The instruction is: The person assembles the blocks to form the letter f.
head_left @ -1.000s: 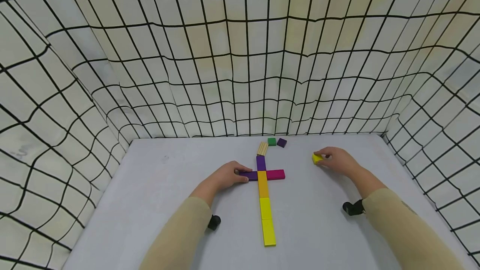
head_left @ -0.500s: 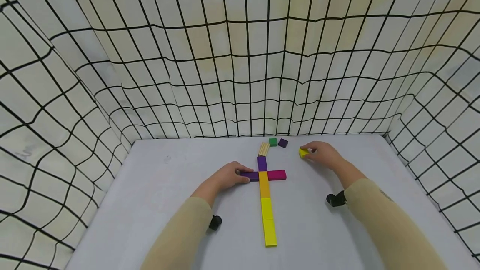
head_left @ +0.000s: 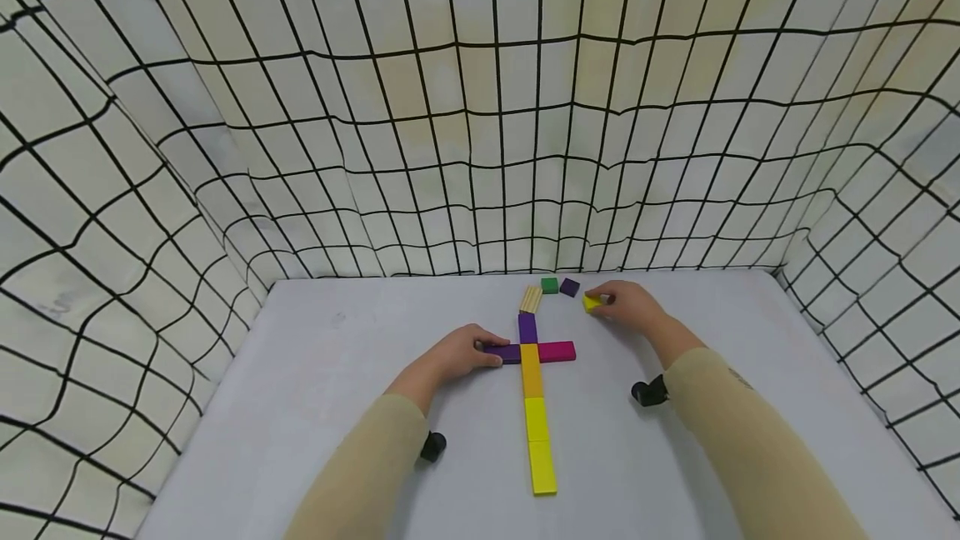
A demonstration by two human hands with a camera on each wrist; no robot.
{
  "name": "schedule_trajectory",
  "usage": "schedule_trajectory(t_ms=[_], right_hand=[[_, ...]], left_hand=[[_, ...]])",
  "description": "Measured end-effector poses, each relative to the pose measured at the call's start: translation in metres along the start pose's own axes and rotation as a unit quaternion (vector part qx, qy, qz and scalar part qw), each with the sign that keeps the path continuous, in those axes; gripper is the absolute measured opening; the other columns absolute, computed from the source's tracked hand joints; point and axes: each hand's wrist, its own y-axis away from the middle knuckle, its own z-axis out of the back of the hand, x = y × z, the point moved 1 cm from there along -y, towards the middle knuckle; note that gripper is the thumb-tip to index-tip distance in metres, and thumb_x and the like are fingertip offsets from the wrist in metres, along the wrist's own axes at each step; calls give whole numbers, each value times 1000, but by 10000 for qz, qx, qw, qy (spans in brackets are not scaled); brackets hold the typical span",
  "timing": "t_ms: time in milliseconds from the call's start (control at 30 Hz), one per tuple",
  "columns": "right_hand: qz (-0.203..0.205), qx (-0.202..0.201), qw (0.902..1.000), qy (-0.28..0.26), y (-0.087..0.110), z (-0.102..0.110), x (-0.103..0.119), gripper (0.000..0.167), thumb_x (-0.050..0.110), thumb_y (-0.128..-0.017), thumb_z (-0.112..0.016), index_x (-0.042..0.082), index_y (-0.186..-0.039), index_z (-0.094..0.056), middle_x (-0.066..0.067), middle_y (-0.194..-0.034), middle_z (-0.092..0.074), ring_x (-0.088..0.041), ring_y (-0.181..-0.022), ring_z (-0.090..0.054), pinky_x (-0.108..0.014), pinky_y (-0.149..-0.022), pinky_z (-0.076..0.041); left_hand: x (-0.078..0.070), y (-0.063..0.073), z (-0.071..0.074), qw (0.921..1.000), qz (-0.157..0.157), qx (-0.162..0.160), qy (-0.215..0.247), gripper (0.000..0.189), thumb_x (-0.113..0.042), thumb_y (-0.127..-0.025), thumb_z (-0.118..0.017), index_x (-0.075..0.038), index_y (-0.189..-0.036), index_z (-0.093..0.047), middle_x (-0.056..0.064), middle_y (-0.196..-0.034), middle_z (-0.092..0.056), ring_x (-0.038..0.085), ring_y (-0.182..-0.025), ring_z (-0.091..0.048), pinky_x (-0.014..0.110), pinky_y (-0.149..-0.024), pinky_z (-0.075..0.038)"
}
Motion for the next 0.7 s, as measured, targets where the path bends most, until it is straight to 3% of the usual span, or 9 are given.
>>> schedule_trajectory(t_ms=[700], right_hand=[[-34,30,10000,1,-10,-8,7,41,28,-92,-73,17,-130,-67,-10,-124,-64,-29,-106,-55,-40,-87,-51]], left_hand=[[0,0,0,10000,-42,39,16,31,-32,-90,-74,-34,-121,-72,0,-120,-60,23,-110,-52,47,-105,-41]])
